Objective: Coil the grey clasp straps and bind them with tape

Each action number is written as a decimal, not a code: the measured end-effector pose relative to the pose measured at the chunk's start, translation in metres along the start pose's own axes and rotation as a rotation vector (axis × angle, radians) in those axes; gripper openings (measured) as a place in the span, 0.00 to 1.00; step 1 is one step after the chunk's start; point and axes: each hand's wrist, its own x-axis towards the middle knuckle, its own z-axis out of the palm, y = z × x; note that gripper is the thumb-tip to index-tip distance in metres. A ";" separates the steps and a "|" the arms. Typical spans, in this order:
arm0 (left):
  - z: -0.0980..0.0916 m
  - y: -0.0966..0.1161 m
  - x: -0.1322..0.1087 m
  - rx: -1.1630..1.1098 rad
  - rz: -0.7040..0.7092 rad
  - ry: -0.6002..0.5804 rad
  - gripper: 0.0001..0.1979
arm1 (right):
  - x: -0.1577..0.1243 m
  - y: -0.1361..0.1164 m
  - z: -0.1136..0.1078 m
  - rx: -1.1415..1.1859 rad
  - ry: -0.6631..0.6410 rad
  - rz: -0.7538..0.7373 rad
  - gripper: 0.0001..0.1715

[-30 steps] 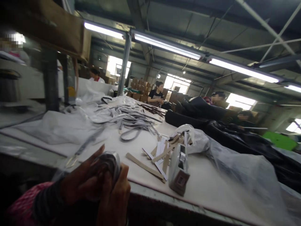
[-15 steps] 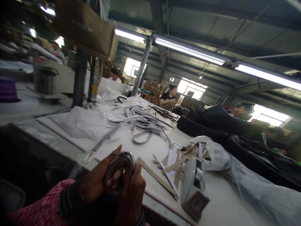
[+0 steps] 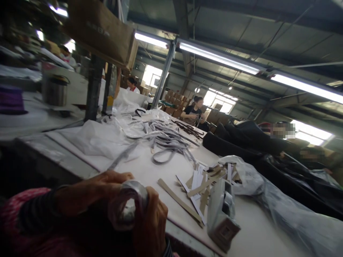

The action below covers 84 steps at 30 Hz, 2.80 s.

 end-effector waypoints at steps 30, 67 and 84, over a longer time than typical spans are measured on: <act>-0.074 -0.058 0.073 0.937 0.483 -0.376 0.06 | 0.045 0.079 -0.012 -0.320 -0.847 -0.239 0.18; -0.045 -0.089 0.092 1.408 0.357 0.008 0.07 | 0.052 0.119 -0.048 -0.064 -0.291 0.239 0.13; -0.039 -0.031 0.082 0.537 -0.069 0.316 0.19 | 0.006 0.132 -0.070 -0.766 -0.700 -0.011 0.11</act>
